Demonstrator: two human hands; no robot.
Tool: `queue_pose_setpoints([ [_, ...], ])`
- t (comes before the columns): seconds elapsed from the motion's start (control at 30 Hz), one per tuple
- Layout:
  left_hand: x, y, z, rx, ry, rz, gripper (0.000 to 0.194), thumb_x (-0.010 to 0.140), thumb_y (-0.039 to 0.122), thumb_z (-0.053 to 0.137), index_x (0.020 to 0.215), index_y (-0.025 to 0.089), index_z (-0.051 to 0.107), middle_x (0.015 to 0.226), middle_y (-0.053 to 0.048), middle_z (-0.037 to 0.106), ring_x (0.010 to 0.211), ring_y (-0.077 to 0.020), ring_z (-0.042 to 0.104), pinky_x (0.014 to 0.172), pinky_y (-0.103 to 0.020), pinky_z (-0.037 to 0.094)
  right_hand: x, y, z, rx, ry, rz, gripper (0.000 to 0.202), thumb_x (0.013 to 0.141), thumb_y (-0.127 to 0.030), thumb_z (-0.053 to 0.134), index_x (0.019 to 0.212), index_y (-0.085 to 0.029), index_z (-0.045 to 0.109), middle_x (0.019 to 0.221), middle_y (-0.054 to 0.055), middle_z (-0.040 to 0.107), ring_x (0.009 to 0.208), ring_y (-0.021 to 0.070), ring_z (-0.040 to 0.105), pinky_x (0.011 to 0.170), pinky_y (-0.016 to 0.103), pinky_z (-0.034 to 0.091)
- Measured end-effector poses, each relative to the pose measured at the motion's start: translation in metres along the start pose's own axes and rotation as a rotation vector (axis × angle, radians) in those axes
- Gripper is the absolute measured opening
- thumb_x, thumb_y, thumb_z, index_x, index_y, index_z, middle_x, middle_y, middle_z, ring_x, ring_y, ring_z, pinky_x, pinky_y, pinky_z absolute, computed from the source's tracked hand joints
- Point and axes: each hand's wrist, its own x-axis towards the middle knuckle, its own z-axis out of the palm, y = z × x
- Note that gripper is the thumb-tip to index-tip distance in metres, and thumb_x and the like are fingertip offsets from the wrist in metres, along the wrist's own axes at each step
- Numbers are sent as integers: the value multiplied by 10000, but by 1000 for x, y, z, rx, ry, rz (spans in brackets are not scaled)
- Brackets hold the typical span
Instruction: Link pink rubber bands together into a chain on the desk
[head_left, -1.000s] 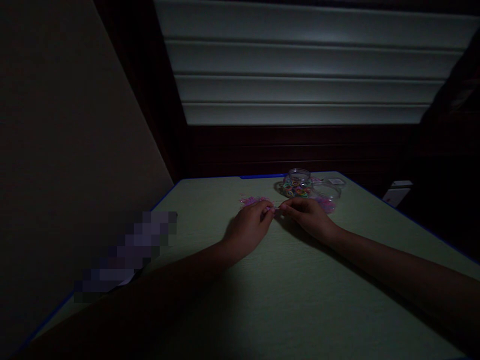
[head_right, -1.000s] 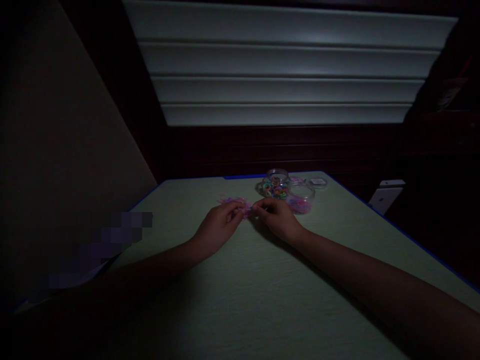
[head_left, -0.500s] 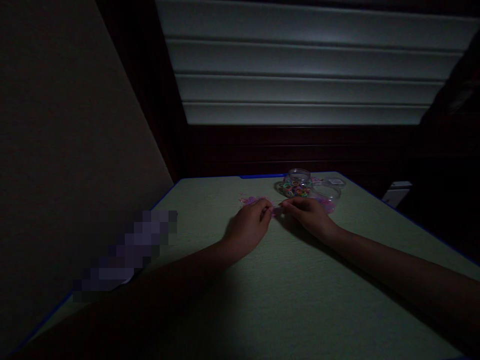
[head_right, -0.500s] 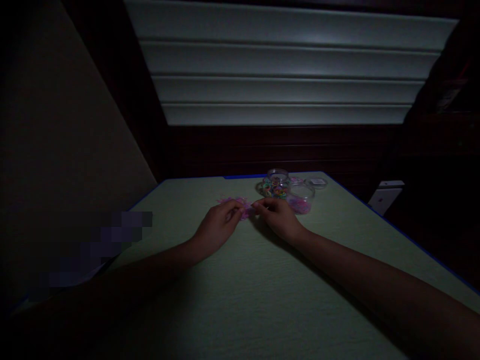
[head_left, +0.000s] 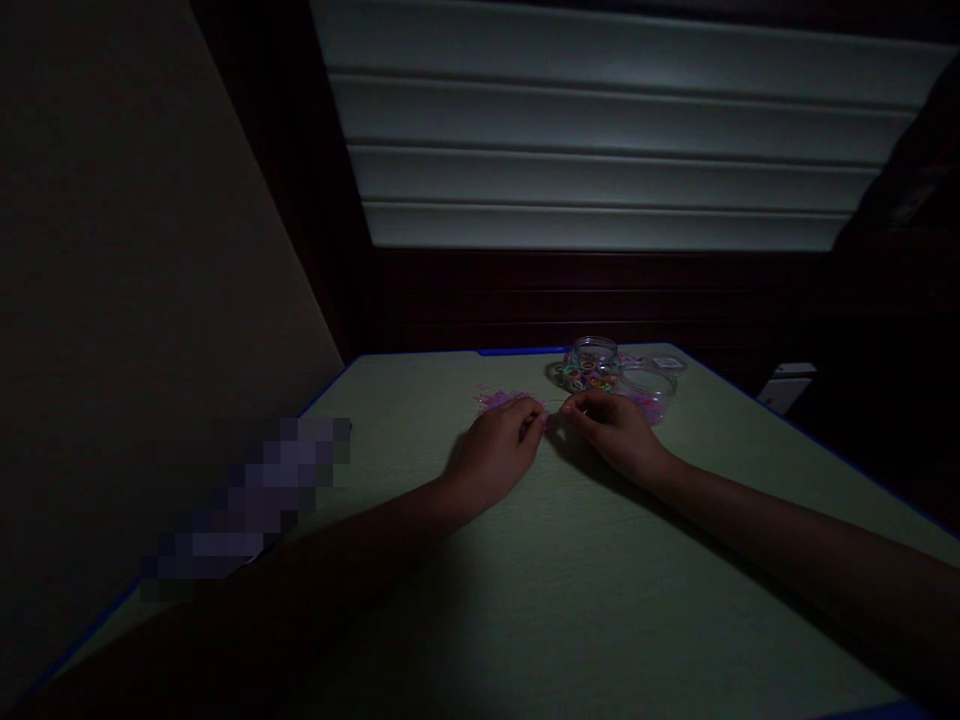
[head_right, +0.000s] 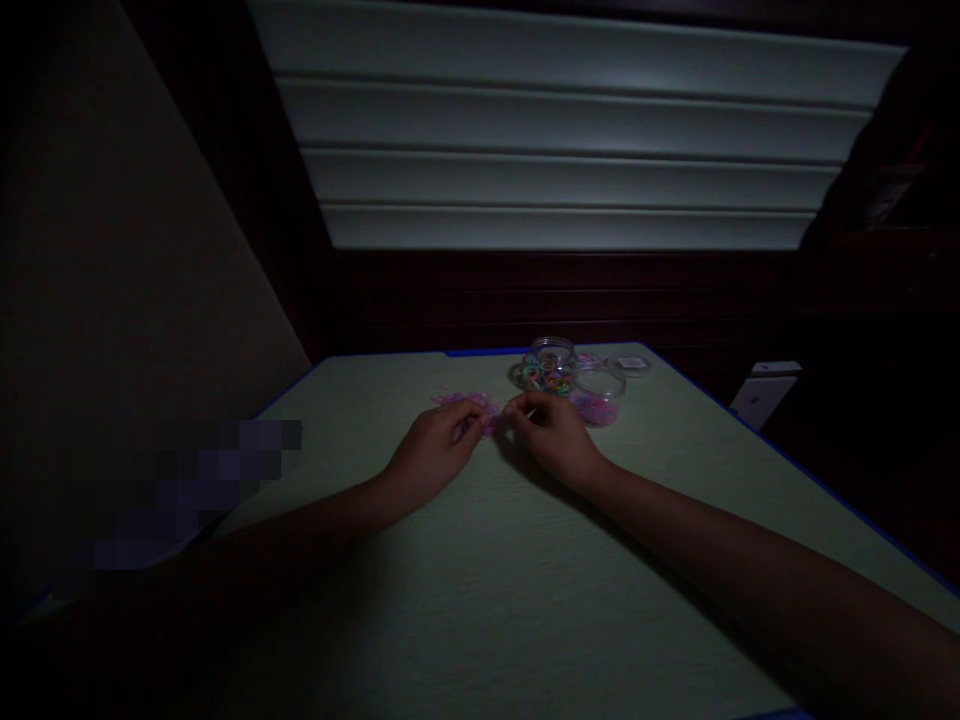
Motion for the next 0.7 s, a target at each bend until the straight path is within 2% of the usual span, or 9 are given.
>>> queue_pose_setpoints([
  [0.2,0,0,1,14,-12,1,225,809,304,367,847,192,558,774,-18,580,689,-122,509,612,-228,382,-3,1,1,-105,8,-72,217,761,-310,438,759,-142,575,685,25,574,605,116,501,558,223,380],
  [0.47,-2,1,-1,71,-34,39,226,810,311,358,803,189,548,755,-16,575,676,-122,509,609,-226,371,-11,-9,-8,-540,-11,-323,163,770,-192,422,819,-146,571,762,51,562,672,126,491,604,232,354],
  [0.6,-2,4,-2,84,-65,55,230,809,317,362,791,188,552,768,-21,584,671,-122,513,595,-222,366,-11,-16,-16,-762,-49,-462,156,766,-160,424,816,-141,571,789,67,565,759,154,488,688,262,329],
  [0.7,-3,5,-2,93,-65,70,231,809,311,361,773,187,553,762,-23,586,661,-123,512,579,-222,358,-9,-23,-26,-935,-17,-486,189,795,-178,394,816,-149,579,790,67,571,757,158,485,699,273,301],
])
